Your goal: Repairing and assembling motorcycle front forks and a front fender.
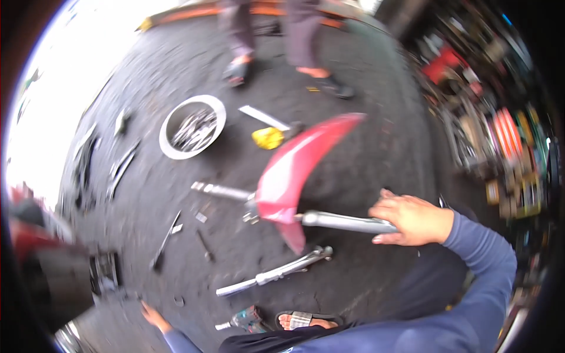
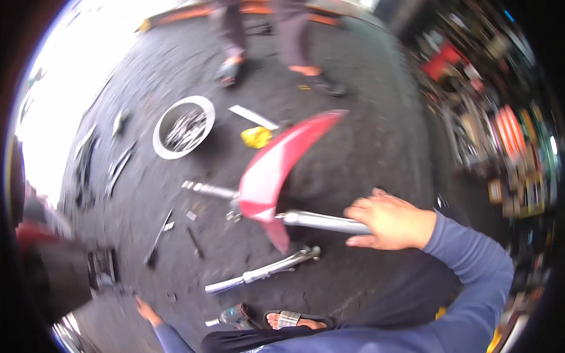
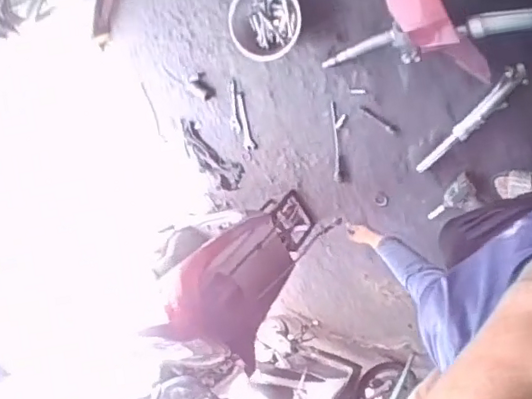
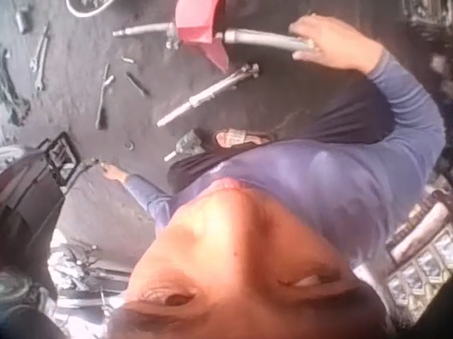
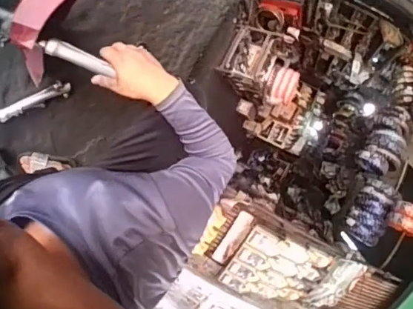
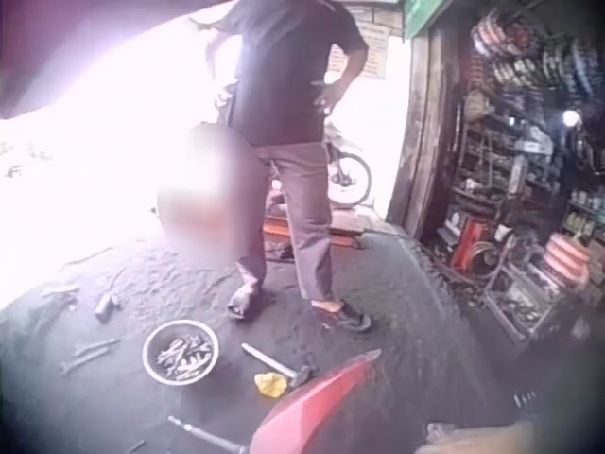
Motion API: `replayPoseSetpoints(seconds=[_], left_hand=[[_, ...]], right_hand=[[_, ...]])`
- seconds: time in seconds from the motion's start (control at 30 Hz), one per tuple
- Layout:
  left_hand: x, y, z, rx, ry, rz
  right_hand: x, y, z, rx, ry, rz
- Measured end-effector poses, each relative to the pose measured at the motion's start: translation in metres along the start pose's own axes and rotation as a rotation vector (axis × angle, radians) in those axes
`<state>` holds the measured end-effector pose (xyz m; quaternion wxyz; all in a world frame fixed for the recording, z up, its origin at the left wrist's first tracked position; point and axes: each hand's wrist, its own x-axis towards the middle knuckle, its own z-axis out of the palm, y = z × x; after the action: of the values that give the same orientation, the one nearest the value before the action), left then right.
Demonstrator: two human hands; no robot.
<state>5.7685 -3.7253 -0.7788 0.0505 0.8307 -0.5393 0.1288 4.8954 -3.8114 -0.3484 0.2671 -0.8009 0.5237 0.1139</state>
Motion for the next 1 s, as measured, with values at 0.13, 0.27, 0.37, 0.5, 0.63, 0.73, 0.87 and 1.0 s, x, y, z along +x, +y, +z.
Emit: replayPoseSetpoints(seconds=[0.13,0.27,0.37,0.5,0.63,0.73,0.87,1.0], left_hand=[[0.015,0.182,-0.093,-0.184,-0.077,0.233],[-0.003,0.348,-0.216,-0.379,-0.390,0.241],[-0.035,0.426,-0.325,-0.455,-0.648,0.174],[-0.078,0.515,-0.467,-0.540,-1.013,0.026],[-0.106,0.604,-0.621,-0.604,-1.376,-0.185],[-0.107,0.664,-0.711,-0.681,-1.591,-0.384],[-0.127,0.745,-0.748,-0.826,-1.624,-0.257],[-0.148,0.781,-0.762,-0.795,-1.555,-0.322]], right_hand=[[-0.062,0.056,-0.031,0.580,0.285,-0.024],[-0.104,0.143,-0.047,0.729,0.246,0.165],[-0.115,0.207,-0.037,0.810,0.522,0.331],[-0.153,0.267,-0.001,0.983,1.088,0.757],[-0.272,0.261,0.052,0.824,0.869,1.281],[-0.378,0.247,0.046,0.948,0.372,1.382],[-0.509,0.275,0.043,0.857,0.329,1.659],[-0.562,0.389,0.041,0.940,0.575,1.718]])
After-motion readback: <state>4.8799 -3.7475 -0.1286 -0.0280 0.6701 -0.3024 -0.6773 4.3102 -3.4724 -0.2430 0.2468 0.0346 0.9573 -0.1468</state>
